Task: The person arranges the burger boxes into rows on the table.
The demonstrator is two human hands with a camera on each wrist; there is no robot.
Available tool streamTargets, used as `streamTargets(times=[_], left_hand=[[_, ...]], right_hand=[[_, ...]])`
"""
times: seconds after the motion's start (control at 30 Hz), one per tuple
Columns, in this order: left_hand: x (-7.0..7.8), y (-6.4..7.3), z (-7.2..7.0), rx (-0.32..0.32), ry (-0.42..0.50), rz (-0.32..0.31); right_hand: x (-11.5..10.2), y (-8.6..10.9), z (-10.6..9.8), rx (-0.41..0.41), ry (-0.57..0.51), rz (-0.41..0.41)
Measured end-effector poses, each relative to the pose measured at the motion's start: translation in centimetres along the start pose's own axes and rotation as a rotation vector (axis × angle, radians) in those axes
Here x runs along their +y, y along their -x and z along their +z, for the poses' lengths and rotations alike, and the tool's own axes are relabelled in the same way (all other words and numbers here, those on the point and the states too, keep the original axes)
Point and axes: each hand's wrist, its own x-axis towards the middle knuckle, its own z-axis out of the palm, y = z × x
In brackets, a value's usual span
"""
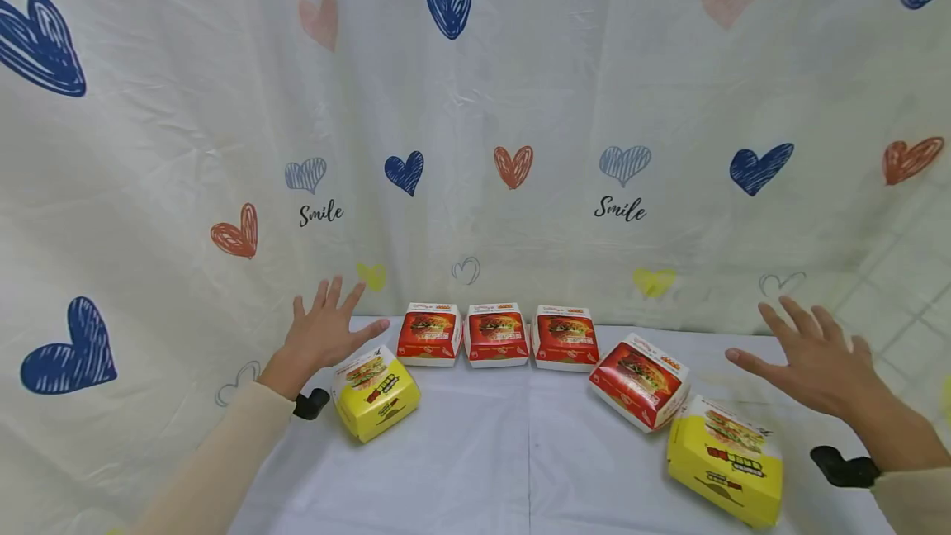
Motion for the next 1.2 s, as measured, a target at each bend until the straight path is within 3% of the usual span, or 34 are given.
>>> streamTargets(times=[0.13, 0.37, 0.63, 0.77, 0.93, 1.07, 1.2], left_hand=[[0.6, 1.1, -0.2, 0.022, 0.006, 0.009], [2.1, 3.4, -0.9, 0.133, 0.061, 0.04], [3.8, 6.5, -2.2, 0.167, 0.294, 0.025], [4.4, 7.9, -2.4, 0.219, 0.358, 0.026], [4.8, 9.4, -2.7, 0.304, 0.351, 0.033], [4.4, 10.5, -2.6, 0.367, 0.342, 0.026], [3.5, 10.9, -1.7, 0.394, 0.335, 0.023]], right_hand=[[-1.7, 0.7, -0.7, -0.008, 0.01, -0.024], [-6.4, 1.9, -2.1, -0.007, -0.01, -0.124], [-13.9, 2.4, -2.2, -0.04, -0.171, -0.251], [-17.4, 2.6, -1.4, -0.01, -0.265, -0.34], [-21.0, 2.8, 0.2, 0.015, -0.347, -0.406], [-23.8, 2.6, 1.6, -0.047, -0.385, -0.4], [-26.3, 2.0, 3.6, -0.152, -0.482, -0.414]])
